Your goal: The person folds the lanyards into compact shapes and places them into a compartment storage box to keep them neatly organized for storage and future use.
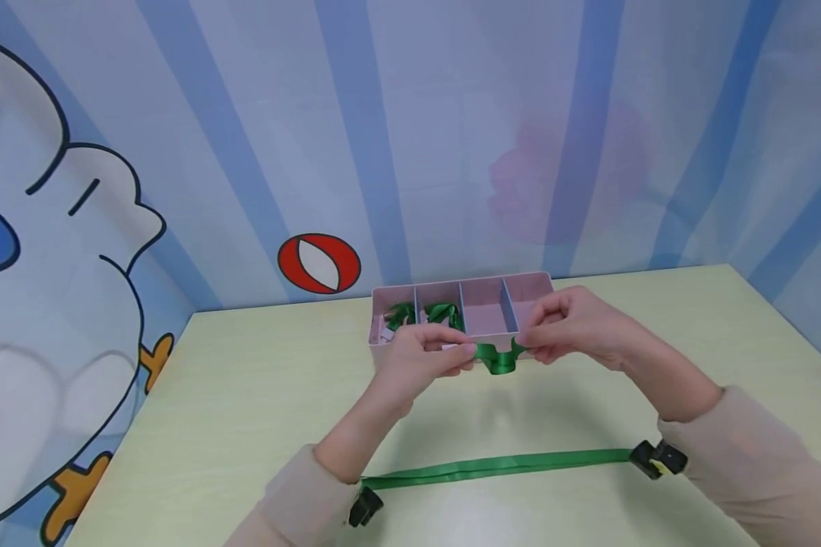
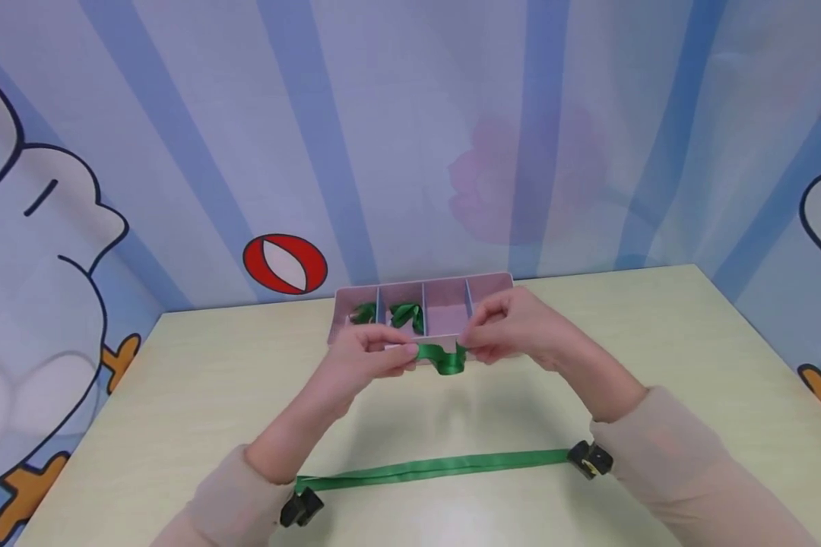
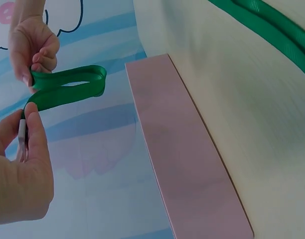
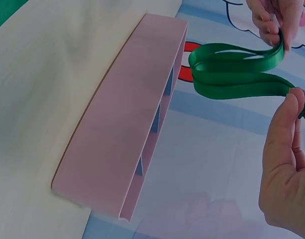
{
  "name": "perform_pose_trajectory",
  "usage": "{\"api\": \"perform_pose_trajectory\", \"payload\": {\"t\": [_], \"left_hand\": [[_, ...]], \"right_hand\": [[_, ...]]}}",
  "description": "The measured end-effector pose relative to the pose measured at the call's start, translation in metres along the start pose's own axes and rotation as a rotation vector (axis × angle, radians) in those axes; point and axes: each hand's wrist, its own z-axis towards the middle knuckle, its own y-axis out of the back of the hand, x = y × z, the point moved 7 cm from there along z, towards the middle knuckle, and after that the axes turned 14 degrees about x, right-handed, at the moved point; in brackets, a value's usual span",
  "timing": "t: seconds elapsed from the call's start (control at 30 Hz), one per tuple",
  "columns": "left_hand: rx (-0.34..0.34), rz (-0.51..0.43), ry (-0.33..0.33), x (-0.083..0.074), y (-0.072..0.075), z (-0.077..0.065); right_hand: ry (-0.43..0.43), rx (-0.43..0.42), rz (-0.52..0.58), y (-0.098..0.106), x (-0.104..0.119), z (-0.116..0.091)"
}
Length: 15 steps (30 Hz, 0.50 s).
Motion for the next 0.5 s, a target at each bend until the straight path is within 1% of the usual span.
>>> {"api": "perform_pose_trajectory", "payload": {"t": [0.1, 0.23, 0.5], "left_hand": [[0.012, 0.004, 0.005, 0.001, -0.005, 0.002], [0.029, -0.003, -0.004, 0.001, -0.01, 0.003], [0.048, -0.063, -0.04, 0.003, -0.016, 0.003]], "right_hand": [[-0.002, 0.003, -0.007, -0.005, 0.0, 0.004], [0.008, 0.02, -0.01, -0.011, 0.0, 0.008], [0.044, 0.071, 0.002, -0.021, 0.002, 0.012]]}}
